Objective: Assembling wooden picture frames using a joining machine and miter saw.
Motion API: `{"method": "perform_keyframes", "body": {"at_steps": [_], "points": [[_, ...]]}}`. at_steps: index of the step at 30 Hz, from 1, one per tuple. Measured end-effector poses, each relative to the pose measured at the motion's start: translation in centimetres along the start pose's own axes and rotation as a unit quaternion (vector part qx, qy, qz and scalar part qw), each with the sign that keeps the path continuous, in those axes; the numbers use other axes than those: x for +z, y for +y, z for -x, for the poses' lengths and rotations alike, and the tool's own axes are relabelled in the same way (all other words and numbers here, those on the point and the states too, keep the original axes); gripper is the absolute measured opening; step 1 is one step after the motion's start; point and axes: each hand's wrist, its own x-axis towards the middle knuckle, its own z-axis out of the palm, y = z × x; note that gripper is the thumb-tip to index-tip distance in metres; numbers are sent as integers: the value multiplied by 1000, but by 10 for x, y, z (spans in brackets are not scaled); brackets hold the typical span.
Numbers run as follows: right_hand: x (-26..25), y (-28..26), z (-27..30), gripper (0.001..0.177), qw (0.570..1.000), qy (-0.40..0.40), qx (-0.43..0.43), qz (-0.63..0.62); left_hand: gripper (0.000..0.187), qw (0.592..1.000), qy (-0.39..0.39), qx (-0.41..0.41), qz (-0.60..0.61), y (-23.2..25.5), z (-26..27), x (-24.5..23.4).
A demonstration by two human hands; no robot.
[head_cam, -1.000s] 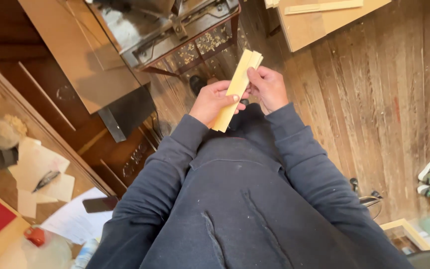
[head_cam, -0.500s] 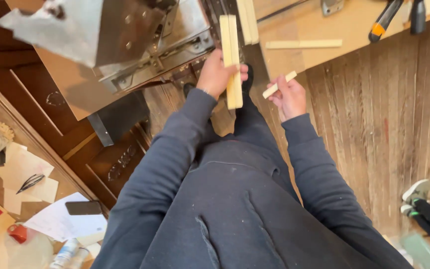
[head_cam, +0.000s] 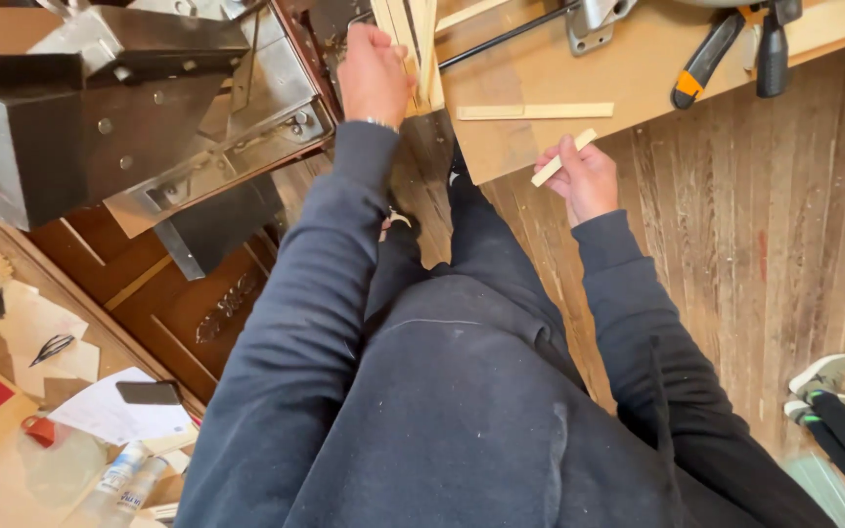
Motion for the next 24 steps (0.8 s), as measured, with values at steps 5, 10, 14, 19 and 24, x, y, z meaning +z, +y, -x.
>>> {"method": "perform_keyframes", "body": {"at_steps": [5,10,14,19,24], "points": [[4,-6,-25,27,998,-19,2,54,34,982,34,138,-128,8,24,3],[9,-20,-47,23,982,-36,-61,173,34,956,14,223,-190,8,5,13],[4,-29,-49,16,932,-21,-173,317,23,943,-24,248,-222,-12,-4,21],[6,-44,-41,27,780,4,-320,538,11,957,9,213,-199,-7,17,4],[25,-61,-40,41,739,-31,-307,599,15,973,17,190,-127,11,66,-48]]}}
